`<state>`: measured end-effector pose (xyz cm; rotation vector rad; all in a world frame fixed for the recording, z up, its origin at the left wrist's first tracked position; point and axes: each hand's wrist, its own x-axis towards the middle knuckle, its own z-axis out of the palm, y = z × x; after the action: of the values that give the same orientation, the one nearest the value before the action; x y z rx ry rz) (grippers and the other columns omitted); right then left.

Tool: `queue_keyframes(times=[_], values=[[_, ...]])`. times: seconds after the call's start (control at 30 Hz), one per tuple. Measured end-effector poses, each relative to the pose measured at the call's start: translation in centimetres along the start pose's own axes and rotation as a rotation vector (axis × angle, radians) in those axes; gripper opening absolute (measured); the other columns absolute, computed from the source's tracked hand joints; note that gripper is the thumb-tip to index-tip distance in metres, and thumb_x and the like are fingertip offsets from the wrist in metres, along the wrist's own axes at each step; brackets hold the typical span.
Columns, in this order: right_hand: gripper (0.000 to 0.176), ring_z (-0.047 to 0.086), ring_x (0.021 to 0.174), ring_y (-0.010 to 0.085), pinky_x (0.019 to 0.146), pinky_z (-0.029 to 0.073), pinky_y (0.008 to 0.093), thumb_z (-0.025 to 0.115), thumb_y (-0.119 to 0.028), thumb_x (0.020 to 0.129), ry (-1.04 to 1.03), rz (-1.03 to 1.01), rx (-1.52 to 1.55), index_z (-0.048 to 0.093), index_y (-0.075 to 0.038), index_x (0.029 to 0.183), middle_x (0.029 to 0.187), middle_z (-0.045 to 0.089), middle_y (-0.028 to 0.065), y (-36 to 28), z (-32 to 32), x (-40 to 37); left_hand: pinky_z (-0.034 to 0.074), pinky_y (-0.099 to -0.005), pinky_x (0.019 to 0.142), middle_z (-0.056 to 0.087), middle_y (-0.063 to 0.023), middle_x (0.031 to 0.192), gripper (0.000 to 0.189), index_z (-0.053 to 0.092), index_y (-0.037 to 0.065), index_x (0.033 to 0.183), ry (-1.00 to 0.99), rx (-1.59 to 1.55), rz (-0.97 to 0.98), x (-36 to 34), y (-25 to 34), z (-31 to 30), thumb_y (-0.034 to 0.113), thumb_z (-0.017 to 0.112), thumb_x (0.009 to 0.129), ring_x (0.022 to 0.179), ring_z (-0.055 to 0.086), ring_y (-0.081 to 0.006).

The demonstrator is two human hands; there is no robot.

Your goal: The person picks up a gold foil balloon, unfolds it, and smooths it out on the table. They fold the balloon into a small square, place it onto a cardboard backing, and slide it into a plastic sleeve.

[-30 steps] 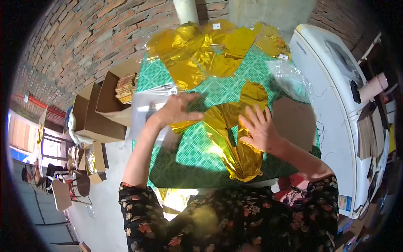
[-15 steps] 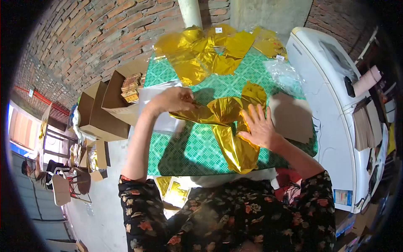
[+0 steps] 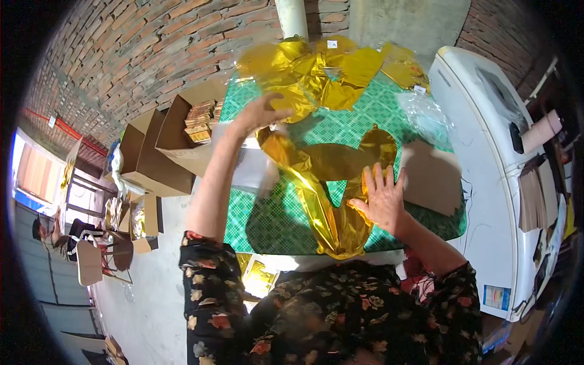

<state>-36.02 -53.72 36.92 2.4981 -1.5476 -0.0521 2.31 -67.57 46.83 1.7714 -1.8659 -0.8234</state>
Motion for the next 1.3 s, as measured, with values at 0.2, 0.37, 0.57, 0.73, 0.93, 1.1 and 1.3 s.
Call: queue_keyframes(times=[0.2,0.37,0.57,0.73,0.93,1.1,1.3], values=[[0.095,0.041,0.139,0.0496,0.113,0.023,0.0711,0.058,-0.072,0.088,0.171,-0.023,0.069,0.048,0.0,0.149,0.152,0.047,0.0254,0.2,1.0,0.1,0.05,-0.0353,0.099,0.068,-0.0186,0.126,0.105,0.03,-0.001,0.159,-0.122,-0.445,-0.087,-4.0,-3.2,1.5,0.055,0.08,0.085,0.114,0.066,-0.0238],[0.098,0.03,0.147,0.0492,0.118,0.017,0.0686,0.046,-0.077,0.092,0.022,0.037,0.042,0.038,-0.005,0.158,0.162,0.034,0.0242,-0.1,1.4,0.4,0.053,-0.0348,0.097,0.064,-0.0115,0.135,0.094,0.03,0.004,0.16,-0.093,-0.784,-0.105,-8.0,-3.8,-0.8,0.044,0.079,0.091,0.117,0.064,-0.0198],[0.097,0.029,0.147,0.0505,0.116,0.015,0.0715,0.047,-0.075,0.093,0.057,0.039,0.06,0.038,-0.004,0.158,0.162,0.034,0.0243,0.0,2.1,0.2,0.06,-0.0329,0.088,0.062,-0.0139,0.137,0.075,0.038,-0.002,0.153,-0.177,-0.938,-0.146,-10.0,-5.5,2.1,0.029,0.075,0.096,0.112,0.068,-0.0215],[0.096,0.027,0.148,0.0509,0.116,0.013,0.0739,0.047,-0.074,0.093,0.037,0.044,0.09,0.035,-0.005,0.159,0.163,0.033,0.0242,0.1,2.1,0.1,0.06,-0.0319,0.088,0.067,-0.0108,0.127,0.061,0.046,0.001,0.145,-0.141,-0.936,-0.138,-10.8,-2.5,5.4,0.026,0.075,0.096,0.11,0.068,-0.0187],[0.095,0.023,0.15,0.0507,0.117,0.011,0.0743,0.045,-0.074,0.095,0.013,0.042,0.091,0.035,-0.005,0.159,0.164,0.03,0.0238,0.2,1.9,0.2,0.058,-0.0303,0.067,0.069,-0.0097,0.094,0.044,0.048,-0.001,0.138,0.098,-0.782,-0.033,-11.0,-1.5,7.8,0.009,0.066,0.099,0.075,0.068,-0.0165],[0.095,0.023,0.15,0.0502,0.115,0.012,0.0751,0.046,-0.074,0.093,-0.002,0.029,0.072,0.035,-0.007,0.159,0.164,0.031,0.0226,0.5,1.5,-0.2,0.055,-0.0327,0.062,0.068,-0.0103,0.082,0.058,0.038,-0.001,0.148,0.309,-0.502,-0.119,-15.5,-1.9,8.9,0.005,0.065,0.097,0.066,0.067,-0.0186],[0.085,0.028,0.149,0.0442,0.115,0.019,0.0715,0.06,-0.067,0.09,0.224,-0.045,0.135,0.051,-0.006,0.149,0.159,0.041,0.0192,0.7,0.4,-0.3,0.053,-0.0342,0.073,0.065,-0.0116,0.101,0.061,0.05,0.003,0.143,0.724,0.094,0.047,-16.9,-3.7,9.7,0.003,0.073,0.087,0.087,0.064,-0.0229]])
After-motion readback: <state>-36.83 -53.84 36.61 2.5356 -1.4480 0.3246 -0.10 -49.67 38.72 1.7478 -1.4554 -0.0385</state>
